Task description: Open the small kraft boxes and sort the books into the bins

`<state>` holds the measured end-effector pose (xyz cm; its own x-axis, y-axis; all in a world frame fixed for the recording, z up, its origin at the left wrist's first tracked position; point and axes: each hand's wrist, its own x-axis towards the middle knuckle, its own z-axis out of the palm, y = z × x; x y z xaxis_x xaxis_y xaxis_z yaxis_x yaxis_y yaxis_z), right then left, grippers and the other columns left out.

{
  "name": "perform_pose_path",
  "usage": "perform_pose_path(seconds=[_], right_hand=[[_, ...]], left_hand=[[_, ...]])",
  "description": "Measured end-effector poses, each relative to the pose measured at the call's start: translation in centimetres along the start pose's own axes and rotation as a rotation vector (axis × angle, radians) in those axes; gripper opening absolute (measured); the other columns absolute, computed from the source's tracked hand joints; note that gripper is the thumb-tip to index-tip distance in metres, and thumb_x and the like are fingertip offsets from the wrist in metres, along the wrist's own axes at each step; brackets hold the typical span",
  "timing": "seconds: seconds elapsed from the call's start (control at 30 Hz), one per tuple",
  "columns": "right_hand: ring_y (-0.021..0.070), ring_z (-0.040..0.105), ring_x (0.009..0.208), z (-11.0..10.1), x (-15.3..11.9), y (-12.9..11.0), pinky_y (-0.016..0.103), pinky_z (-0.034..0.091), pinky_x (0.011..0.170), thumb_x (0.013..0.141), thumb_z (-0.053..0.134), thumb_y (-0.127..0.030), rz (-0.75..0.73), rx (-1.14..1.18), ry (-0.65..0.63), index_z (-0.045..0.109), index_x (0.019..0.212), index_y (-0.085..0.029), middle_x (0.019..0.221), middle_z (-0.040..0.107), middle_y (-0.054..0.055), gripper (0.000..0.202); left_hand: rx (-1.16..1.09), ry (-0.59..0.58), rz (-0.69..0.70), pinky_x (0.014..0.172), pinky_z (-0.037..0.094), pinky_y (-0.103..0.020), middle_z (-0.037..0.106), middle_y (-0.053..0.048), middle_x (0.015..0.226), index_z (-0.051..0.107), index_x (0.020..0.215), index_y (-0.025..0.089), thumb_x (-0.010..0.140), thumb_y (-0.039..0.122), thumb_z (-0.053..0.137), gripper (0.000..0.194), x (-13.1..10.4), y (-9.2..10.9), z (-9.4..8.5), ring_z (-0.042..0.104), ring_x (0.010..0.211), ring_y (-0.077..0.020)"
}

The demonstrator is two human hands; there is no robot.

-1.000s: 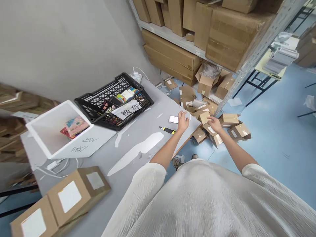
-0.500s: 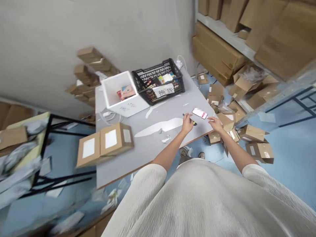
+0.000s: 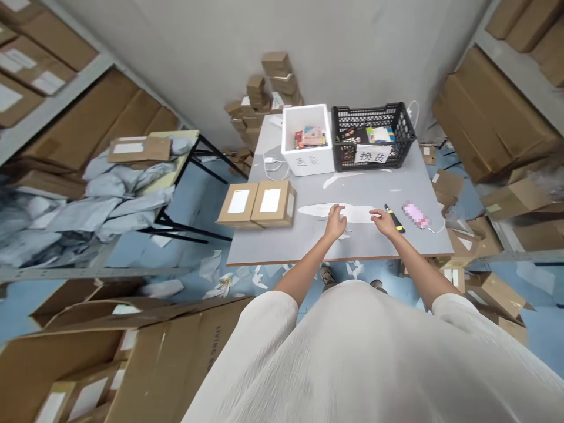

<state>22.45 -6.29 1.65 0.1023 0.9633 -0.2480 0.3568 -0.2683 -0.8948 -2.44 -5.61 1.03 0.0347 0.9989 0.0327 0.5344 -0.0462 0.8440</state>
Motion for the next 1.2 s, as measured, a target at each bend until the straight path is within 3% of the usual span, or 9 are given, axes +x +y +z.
perform_pose_path(seconds=[0.33, 0.47, 0.57, 0.7, 0.8, 0.87, 1.07, 1.2], right_hand=[[0.0223, 0.070, 0.083, 18.0, 2.7, -6.8, 0.042, 0.061, 0.092, 0.081, 0.064, -0.032, -0.047, -0.097, -0.207, 0.081, 0.114, -0.024, 0.105, 0.083, 0.005, 0.038], [0.0227, 0.074, 0.095, 23.6, 3.0, -8.8, 0.044, 0.060, 0.104, 0.084, 0.065, -0.028, -0.127, -0.168, -0.309, 0.082, 0.113, -0.025, 0.123, 0.083, 0.006, 0.034], [0.0228, 0.075, 0.099, 27.1, 3.4, -10.2, 0.045, 0.060, 0.107, 0.086, 0.065, -0.025, -0.148, -0.202, -0.389, 0.082, 0.115, -0.025, 0.129, 0.082, 0.006, 0.033], [0.0218, 0.076, 0.093, 30.6, 4.1, -11.4, 0.043, 0.061, 0.103, 0.088, 0.064, -0.024, -0.136, -0.256, -0.454, 0.081, 0.121, -0.025, 0.117, 0.083, 0.005, 0.037], [0.0218, 0.075, 0.084, 32.4, 4.6, -11.7, 0.041, 0.063, 0.097, 0.088, 0.063, -0.023, -0.113, -0.290, -0.485, 0.079, 0.127, -0.024, 0.095, 0.082, 0.001, 0.042], [0.0220, 0.075, 0.085, 33.3, 4.8, -11.6, 0.040, 0.063, 0.096, 0.086, 0.063, -0.021, -0.105, -0.295, -0.479, 0.079, 0.126, -0.023, 0.092, 0.081, 0.001, 0.043], [0.0215, 0.079, 0.107, 34.2, 5.5, -11.1, 0.041, 0.061, 0.109, 0.084, 0.064, -0.019, -0.097, -0.247, -0.424, 0.075, 0.126, -0.024, 0.133, 0.080, 0.008, 0.043], [0.0235, 0.079, 0.110, 33.1, 5.8, -11.0, 0.043, 0.063, 0.105, 0.085, 0.066, -0.023, -0.024, -0.248, -0.341, 0.066, 0.141, -0.025, 0.142, 0.077, 0.010, 0.056]], left_hand=[[0.114, 0.113, -0.132, 0.134, 0.041, -0.053, 0.055, -0.017, 0.160, 0.065, 0.141, 0.022, 0.094, 0.011, 0.060, 0.049, 0.3, -11.6, -15.0, 0.050, 0.158, -0.0326], [0.268, 0.088, -0.209, 0.133, 0.040, -0.057, 0.045, -0.020, 0.173, 0.061, 0.149, 0.020, 0.098, 0.014, 0.057, 0.052, -0.1, -14.5, -19.4, 0.043, 0.163, -0.0363], [0.336, 0.084, -0.248, 0.135, 0.035, -0.059, 0.040, -0.020, 0.178, 0.059, 0.153, 0.018, 0.099, 0.015, 0.054, 0.054, -0.1, -16.0, -21.7, 0.036, 0.168, -0.0369], [0.344, 0.113, -0.274, 0.138, 0.030, -0.058, 0.044, -0.020, 0.175, 0.058, 0.154, 0.018, 0.100, 0.016, 0.054, 0.055, 0.4, -17.8, -23.5, 0.034, 0.169, -0.0365], [0.321, 0.129, -0.297, 0.138, 0.029, -0.058, 0.046, -0.021, 0.174, 0.058, 0.155, 0.017, 0.098, 0.016, 0.057, 0.057, 0.7, -18.8, -24.2, 0.033, 0.169, -0.0371], [0.310, 0.141, -0.310, 0.138, 0.028, -0.059, 0.046, -0.021, 0.173, 0.058, 0.155, 0.017, 0.096, 0.016, 0.059, 0.059, 0.8, -19.1, -24.5, 0.033, 0.169, -0.0381], [0.312, 0.137, -0.346, 0.134, 0.031, -0.063, 0.042, -0.020, 0.176, 0.057, 0.156, 0.019, 0.090, 0.015, 0.064, 0.067, 1.0, -18.9, -24.6, 0.038, 0.164, -0.0430], [0.249, 0.143, -0.440, 0.129, 0.037, -0.063, 0.044, -0.021, 0.173, 0.051, 0.161, 0.021, 0.088, 0.018, 0.069, 0.075, 0.9, -18.2, -23.9, 0.046, 0.156, -0.0451]])
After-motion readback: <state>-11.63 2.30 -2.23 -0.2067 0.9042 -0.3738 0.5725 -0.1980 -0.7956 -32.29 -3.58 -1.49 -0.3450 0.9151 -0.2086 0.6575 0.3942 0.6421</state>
